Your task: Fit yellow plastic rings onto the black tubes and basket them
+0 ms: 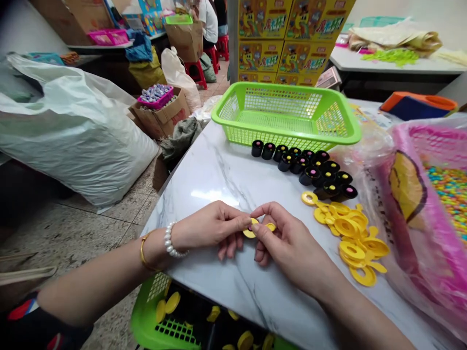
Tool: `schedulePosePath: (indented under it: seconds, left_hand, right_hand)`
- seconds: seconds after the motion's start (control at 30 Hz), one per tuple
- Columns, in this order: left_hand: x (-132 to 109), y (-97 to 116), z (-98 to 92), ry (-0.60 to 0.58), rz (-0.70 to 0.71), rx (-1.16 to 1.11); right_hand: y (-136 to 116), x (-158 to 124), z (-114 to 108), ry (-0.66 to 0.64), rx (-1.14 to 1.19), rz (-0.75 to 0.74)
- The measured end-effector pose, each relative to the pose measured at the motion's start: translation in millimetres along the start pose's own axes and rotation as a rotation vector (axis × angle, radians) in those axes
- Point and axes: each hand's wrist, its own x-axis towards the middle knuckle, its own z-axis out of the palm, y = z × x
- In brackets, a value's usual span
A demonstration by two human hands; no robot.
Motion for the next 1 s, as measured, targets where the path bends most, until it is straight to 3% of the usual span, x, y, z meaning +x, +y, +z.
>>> schedulePosePath:
  seconds: [0.23, 0.43, 0.57, 0.8, 1.0]
  left_hand:
    - [-4.1, -8.0, 3.7, 0.022, 0.022, 0.045]
    - [-12.2, -18.5, 12.0, 0.317, 0.485, 0.524]
    - [-10.5, -22.5, 13.1, 0.472, 0.539, 0.586]
    - [-5.6, -21.6, 9.6, 0.419, 0.634, 0.656]
    - [-0.9, -12.4, 10.1, 0.384, 0.576, 0.718]
  right_hand:
    - [3.6, 2.5, 2.2, 0.035, -0.061, -0.043]
    - [6.4, 0.1, -3.4, 0.098, -0.011, -0.126]
    - [2.3, -8.6, -17.7, 0.021, 0.047, -0.145]
    - [6.6, -13.0, -36.8, -0.118, 0.077, -0.083]
    - [6.0, -8.7, -35.0, -0.033, -0.004, -0.064]
